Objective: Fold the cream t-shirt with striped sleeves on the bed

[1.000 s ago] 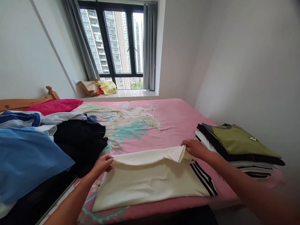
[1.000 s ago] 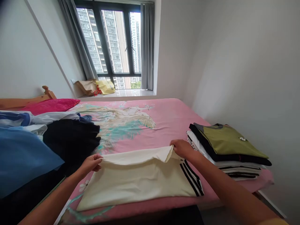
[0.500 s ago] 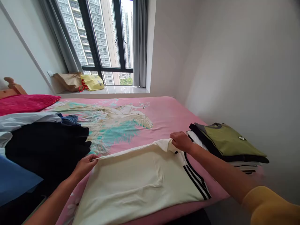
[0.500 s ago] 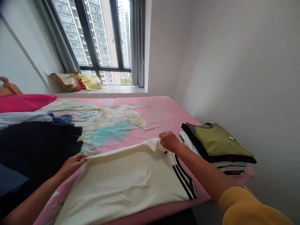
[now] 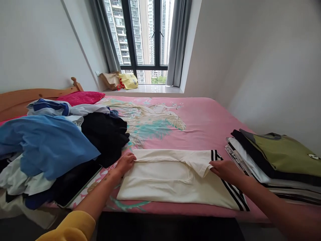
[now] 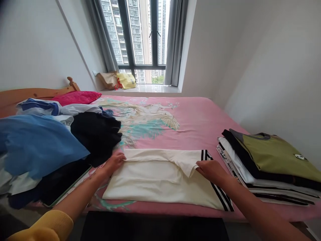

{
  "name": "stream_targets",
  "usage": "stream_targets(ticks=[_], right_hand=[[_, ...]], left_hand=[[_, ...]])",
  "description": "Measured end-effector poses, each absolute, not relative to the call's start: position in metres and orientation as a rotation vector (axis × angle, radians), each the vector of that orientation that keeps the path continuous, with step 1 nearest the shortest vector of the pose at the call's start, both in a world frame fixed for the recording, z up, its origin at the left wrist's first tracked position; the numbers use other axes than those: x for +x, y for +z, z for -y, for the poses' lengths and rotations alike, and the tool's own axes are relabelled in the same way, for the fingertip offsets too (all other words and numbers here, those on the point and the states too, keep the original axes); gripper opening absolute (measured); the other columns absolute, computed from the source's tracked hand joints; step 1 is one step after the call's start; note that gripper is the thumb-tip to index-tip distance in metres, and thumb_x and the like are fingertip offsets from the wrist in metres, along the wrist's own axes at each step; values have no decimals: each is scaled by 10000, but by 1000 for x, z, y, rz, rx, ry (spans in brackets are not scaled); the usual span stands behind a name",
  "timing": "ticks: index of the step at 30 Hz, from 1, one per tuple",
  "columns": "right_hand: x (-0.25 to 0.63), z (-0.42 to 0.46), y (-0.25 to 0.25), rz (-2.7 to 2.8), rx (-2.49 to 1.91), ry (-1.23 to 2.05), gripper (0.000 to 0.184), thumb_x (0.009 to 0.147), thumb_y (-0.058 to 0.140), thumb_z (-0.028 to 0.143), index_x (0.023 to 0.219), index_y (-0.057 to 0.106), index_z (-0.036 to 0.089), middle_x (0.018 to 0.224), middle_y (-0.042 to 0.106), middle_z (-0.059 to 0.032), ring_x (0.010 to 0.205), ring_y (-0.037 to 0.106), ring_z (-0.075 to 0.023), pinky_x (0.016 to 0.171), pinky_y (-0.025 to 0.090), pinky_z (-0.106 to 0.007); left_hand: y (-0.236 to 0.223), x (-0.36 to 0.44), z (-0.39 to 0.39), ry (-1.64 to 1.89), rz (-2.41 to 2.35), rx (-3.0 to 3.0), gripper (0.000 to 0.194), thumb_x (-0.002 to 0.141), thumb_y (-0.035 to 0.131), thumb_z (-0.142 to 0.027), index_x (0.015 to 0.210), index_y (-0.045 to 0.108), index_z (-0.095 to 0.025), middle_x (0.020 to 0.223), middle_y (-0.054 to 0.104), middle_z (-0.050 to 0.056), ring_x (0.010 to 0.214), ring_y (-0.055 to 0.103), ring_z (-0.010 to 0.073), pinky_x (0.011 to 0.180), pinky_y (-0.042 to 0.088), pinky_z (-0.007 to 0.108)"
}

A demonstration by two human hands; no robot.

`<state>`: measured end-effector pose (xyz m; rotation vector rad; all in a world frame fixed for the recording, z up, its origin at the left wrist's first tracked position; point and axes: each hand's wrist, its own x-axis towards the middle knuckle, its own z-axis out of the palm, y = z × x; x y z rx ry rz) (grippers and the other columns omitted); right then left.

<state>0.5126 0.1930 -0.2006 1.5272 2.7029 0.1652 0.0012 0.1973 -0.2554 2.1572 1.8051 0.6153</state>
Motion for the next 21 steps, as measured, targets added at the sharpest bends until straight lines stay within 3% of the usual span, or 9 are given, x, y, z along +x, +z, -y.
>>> stream_targets(ticks=[5, 12, 17, 21], right_hand=[[522, -193, -187, -2712, 1716, 176, 345, 922, 314, 401, 989, 606, 229, 867, 691, -84, 750, 640, -223, 565, 337, -277], [526, -173, -213, -2798, 1417, 27, 185, 855, 448, 291, 808, 613, 221, 753, 645, -48, 659, 602, -170, 561, 344, -247], [519, -159, -221, -2803, 1629, 36, 192, 850, 435, 222, 941, 602, 206, 904, 629, -60, 837, 599, -179, 666, 383, -248], [503, -150, -218, -2715, 1881, -63, 217, 867, 411, 230, 993, 585, 205, 954, 639, -61, 879, 598, -174, 706, 387, -244]], left_hand=[[-253, -5, -193, 657, -1869, 2178, 252, 750, 444, -183, 852, 674, -200, 1105, 580, 75, 1070, 536, 201, 915, 423, 326], [-269, -9, -181, 526, -1832, 2225, 241, 727, 498, -178, 848, 703, -220, 1053, 618, 66, 1056, 557, 212, 941, 415, 359], [-263, 18, -172, 559, -1885, 2260, 360, 722, 516, -179, 1055, 648, -219, 1260, 522, 111, 1192, 458, 285, 1018, 326, 462], [-266, 112, -150, 689, -1614, 2361, 529, 735, 592, -353, 1246, 501, -253, 1300, 496, 104, 1193, 457, 284, 1013, 355, 442]])
